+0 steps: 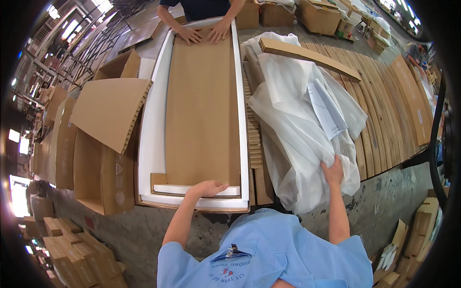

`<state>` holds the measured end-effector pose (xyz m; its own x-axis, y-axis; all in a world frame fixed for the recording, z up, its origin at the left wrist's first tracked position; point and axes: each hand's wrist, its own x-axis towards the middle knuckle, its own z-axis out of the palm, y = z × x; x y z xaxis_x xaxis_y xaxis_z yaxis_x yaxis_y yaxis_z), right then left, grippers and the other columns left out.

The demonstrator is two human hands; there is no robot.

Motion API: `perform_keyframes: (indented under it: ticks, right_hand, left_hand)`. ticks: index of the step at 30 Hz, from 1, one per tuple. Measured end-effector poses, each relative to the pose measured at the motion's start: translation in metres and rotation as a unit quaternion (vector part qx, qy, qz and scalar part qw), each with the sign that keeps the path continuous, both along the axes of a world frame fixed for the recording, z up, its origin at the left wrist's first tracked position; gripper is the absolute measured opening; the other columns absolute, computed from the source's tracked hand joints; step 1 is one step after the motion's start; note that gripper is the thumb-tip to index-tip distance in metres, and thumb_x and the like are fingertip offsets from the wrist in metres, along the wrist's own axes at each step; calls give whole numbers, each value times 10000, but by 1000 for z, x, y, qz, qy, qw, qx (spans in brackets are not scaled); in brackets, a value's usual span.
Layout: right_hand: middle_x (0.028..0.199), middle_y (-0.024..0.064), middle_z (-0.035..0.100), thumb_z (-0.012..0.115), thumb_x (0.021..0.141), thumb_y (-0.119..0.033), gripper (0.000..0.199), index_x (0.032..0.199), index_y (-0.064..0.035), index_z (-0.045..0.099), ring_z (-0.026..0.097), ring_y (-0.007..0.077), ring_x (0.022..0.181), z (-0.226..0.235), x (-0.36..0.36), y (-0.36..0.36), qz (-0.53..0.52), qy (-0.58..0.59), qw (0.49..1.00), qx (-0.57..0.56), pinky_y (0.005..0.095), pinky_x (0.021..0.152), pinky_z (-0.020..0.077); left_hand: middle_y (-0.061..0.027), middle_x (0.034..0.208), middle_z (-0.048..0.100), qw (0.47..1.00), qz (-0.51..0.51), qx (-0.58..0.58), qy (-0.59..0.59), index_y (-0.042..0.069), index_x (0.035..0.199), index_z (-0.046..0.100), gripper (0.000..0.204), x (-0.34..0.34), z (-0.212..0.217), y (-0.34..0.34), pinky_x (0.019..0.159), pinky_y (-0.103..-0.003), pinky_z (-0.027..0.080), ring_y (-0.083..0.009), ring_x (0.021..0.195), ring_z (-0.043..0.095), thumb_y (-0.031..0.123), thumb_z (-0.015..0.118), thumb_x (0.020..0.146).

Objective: The person places protective foam and plastic wrap into a cardboard box, then closes and seals the box with packing tape. The person works alongside another worker in a warehouse setting.

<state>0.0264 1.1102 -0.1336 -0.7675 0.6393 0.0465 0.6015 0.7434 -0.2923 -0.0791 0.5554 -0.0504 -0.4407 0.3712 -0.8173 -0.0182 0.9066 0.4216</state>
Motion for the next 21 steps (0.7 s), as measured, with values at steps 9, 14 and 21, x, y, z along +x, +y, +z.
perform_keyframes:
  ticks: [9, 14, 21]
  right_hand:
    - [1457, 215, 583, 762, 832, -530, 897, 1508, -17, 469, 573, 399, 1325, 13, 9, -9, 48, -26, 998, -17, 477, 1081, 472]
    - [1495, 241, 547, 752, 843, -534, 911, 1517, 1, 457, 542, 396, 1368, -7, 13, 10, 34, -64, 997, 15, 473, 1109, 450]
    - [1486, 224, 555, 750, 847, -531, 895, 1515, -10, 460, 557, 393, 1346, -2, -2, 2, 14, -66, 998, 9, 477, 1093, 459]
  left_hand:
    - [-180, 1489, 592, 993, -114, 28, -23, 66, 1476, 575, 941, -22, -39, -53, 1158, -417, 437, -329, 1382, 558, 707, 756, 813]
    - [-147, 1491, 587, 982, -180, 10, 57, 86, 1501, 529, 838, -32, -14, -35, 1103, -452, 489, -348, 1367, 555, 544, 796, 852]
    - [-213, 1245, 695, 946, -288, 35, 145, 70, 1476, 512, 678, -27, -6, -33, 949, -489, 552, -395, 1128, 672, 291, 760, 885]
